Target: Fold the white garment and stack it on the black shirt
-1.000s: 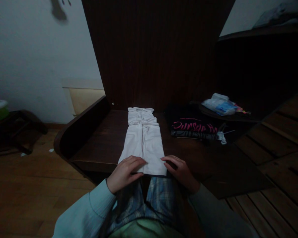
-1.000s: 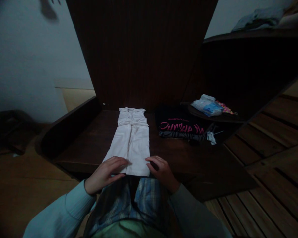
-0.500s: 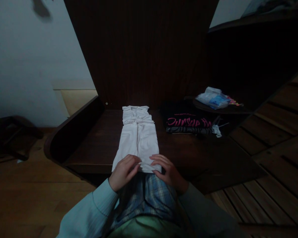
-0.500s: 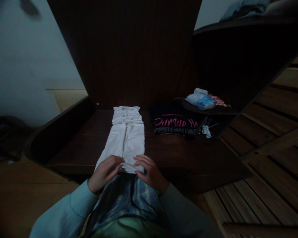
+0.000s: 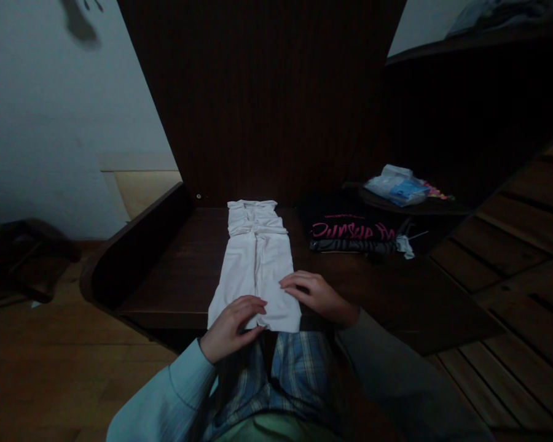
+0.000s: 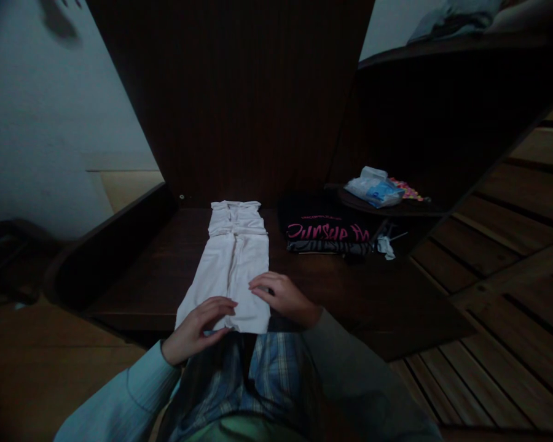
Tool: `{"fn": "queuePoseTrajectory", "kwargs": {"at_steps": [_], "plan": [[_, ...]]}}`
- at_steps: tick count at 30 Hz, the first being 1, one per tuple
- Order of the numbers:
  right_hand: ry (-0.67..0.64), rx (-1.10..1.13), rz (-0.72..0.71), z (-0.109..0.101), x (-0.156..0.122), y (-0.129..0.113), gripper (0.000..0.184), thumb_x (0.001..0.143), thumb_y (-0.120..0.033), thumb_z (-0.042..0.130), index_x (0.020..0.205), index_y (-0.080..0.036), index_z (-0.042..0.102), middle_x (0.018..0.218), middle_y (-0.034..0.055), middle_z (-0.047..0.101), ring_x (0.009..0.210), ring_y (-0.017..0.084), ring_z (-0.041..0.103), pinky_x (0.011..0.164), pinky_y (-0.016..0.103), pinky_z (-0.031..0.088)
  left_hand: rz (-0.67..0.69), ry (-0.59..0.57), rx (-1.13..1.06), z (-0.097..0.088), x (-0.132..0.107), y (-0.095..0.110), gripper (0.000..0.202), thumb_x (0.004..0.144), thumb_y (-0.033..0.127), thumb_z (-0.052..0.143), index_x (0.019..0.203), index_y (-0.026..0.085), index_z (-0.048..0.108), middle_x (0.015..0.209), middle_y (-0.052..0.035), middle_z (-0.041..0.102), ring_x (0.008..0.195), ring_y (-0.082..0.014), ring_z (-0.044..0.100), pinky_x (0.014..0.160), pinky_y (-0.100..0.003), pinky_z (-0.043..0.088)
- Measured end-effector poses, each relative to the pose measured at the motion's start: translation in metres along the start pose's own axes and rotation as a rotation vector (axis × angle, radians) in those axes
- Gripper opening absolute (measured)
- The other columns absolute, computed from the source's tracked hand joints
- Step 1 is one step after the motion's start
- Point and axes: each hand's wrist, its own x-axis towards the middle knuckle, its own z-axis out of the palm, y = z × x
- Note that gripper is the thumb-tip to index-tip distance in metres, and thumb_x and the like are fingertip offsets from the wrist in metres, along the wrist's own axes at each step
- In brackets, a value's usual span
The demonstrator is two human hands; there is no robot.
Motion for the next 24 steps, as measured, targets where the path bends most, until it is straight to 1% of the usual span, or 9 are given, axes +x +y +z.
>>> {"fn": "queuePoseTrajectory", "kwargs": {"at_steps": [2,5,7,9,11,13,15,19,24], "plan": [[-0.013,-0.023,0.052,-0.005,0.030,0.013,0.017,0.082,-0.024,0.049,0.084,-0.017,0.065,0.086,0.0043,0.068,0.082,0.014,0.060,0.075,0.025,0.044,0.005,0.027,-0.006,0.003,0.000,-0.003,0.013,0.079,0.023,0.054,0.089,0.020,0.061,0.105,-0.0073,0.061,0.102,-0.0180,0.052,0.090,-0.034,0.042],[-0.025,-0.115,0.254,0.000,0.075,0.033,0.018,0.080,-0.022,0.050,0.077,-0.014,0.065,0.073,0.0028,0.067,0.068,0.012,0.059,0.062,0.020,0.042,0.007,0.059,-0.028,0.006,-0.001,-0.007,0.011,0.080,0.022,0.053,0.082,0.020,0.064,0.103,-0.0069,0.062,0.100,-0.0175,0.053,0.088,-0.033,0.043],[-0.016,-0.234,0.396,0.010,0.098,0.043,0.026,0.082,-0.030,0.048,0.071,-0.013,0.065,0.070,0.0040,0.066,0.067,0.013,0.059,0.058,0.021,0.039,0.013,0.067,-0.051,0.006,-0.001,-0.008,0.012,0.079,0.023,0.054,0.081,0.020,0.065,0.101,-0.0069,0.062,0.098,-0.0172,0.054,0.087,-0.032,0.043],[-0.027,-0.362,0.519,0.022,0.112,0.048,0.034,0.081,-0.041,0.047,0.071,-0.014,0.066,0.075,0.0067,0.067,0.072,0.016,0.060,0.058,0.022,0.038,0.018,0.066,-0.075,0.005,-0.001,-0.008,0.012,0.079,0.023,0.055,0.081,0.019,0.066,0.100,-0.0071,0.063,0.098,-0.0172,0.054,0.086,-0.032,0.043],[-0.062,-0.476,0.595,0.034,0.117,0.050,0.036,0.078,-0.046,0.047,0.075,-0.015,0.066,0.082,0.0097,0.067,0.077,0.020,0.060,0.059,0.024,0.038,0.017,0.066,-0.097,0.004,0.000,-0.008,0.013,0.079,0.025,0.055,0.080,0.020,0.067,0.099,-0.0072,0.064,0.097,-0.0173,0.054,0.085,-0.032,0.043],[-0.091,-0.562,0.616,0.042,0.117,0.051,0.034,0.077,-0.042,0.047,0.080,-0.014,0.067,0.087,0.0122,0.067,0.080,0.021,0.061,0.060,0.025,0.039,0.013,0.065,-0.111,0.003,0.000,-0.007,0.014,0.079,0.026,0.055,0.079,0.020,0.067,0.098,-0.0073,0.064,0.096,-0.0176,0.055,0.085,-0.033,0.044],[-0.085,-0.605,0.603,0.048,0.115,0.053,0.031,0.079,-0.037,0.045,0.083,-0.014,0.067,0.089,0.0128,0.067,0.080,0.021,0.061,0.061,0.025,0.038,0.015,0.064,-0.118,0.002,0.000,-0.007,0.014,0.079,0.026,0.055,0.079,0.020,0.068,0.097,-0.0074,0.065,0.096,-0.0177,0.055,0.085,-0.033,0.044],[-0.007,-0.577,0.596,0.049,0.112,0.058,0.027,0.078,-0.031,0.043,0.078,-0.017,0.066,0.082,0.0086,0.068,0.076,0.018,0.060,0.058,0.024,0.036,0.043,0.078,-0.122,0.002,0.001,-0.008,0.013,0.078,0.026,0.057,0.080,0.020,0.068,0.095,-0.0071,0.065,0.094,-0.0175,0.056,0.083,-0.033,0.045],[0.151,-0.464,0.598,0.045,0.113,0.062,0.025,0.079,-0.031,0.043,0.069,-0.019,0.063,0.074,0.0031,0.067,0.071,0.015,0.058,0.054,0.022,0.032,0.050,0.089,-0.158,0.001,0.001,-0.007,0.011,0.078,0.024,0.058,0.079,0.019,0.068,0.093,-0.0069,0.067,0.093,-0.0170,0.057,0.082,-0.032,0.045]]}}
